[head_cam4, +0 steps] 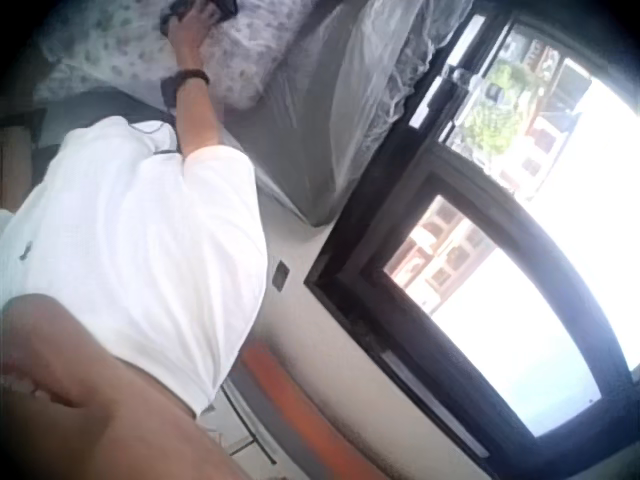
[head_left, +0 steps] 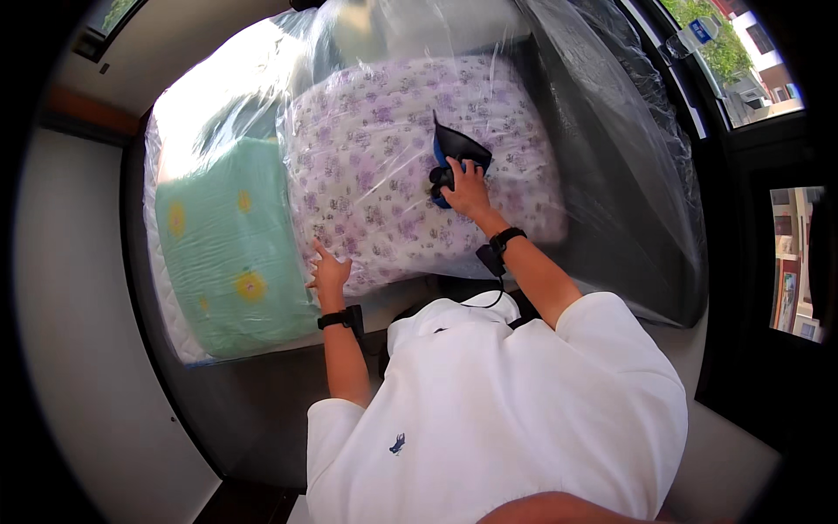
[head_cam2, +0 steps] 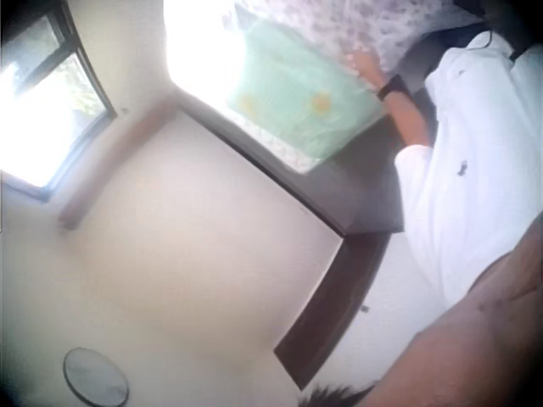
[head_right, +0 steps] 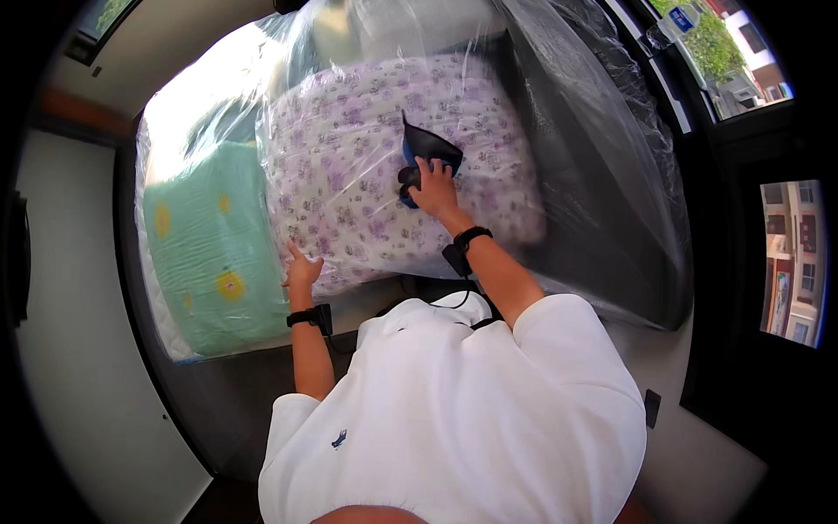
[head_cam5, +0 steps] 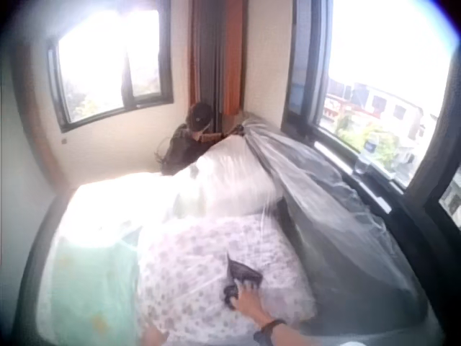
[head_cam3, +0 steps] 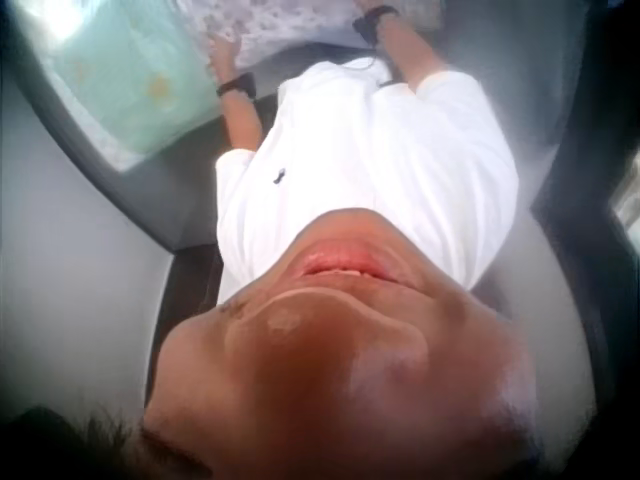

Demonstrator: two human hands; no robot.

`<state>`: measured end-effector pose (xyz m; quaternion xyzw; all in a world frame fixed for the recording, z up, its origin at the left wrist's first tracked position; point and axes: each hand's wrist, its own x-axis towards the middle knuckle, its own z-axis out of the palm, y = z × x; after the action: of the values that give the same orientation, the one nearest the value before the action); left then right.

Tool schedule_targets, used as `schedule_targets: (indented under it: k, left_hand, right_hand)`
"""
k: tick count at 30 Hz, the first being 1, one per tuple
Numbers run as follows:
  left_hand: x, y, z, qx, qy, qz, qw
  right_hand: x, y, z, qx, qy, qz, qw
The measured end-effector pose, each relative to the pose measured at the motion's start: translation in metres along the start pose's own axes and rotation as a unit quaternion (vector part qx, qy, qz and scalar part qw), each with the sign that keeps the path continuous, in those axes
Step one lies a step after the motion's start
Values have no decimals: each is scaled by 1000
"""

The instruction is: The person wipes down the window sill and a stand with a cloth.

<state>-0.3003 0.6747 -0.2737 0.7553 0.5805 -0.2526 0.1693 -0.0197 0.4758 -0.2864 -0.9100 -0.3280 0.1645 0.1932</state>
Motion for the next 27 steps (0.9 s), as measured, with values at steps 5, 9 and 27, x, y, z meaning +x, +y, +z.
schedule_targets:
  k: [5, 9, 27]
  left_hand:
    - [-37, 33, 22, -252, 99, 453, 849]
    - [-39, 74, 43, -141, 63, 499, 853]
    - [9, 91, -8, -510, 92, 209, 829]
  right_hand:
    - [-59, -54, 53, 40, -190, -237, 952]
    - [-67, -42, 62, -44, -163, -323, 931]
    - [8, 69, -5, -14, -110, -13, 994]
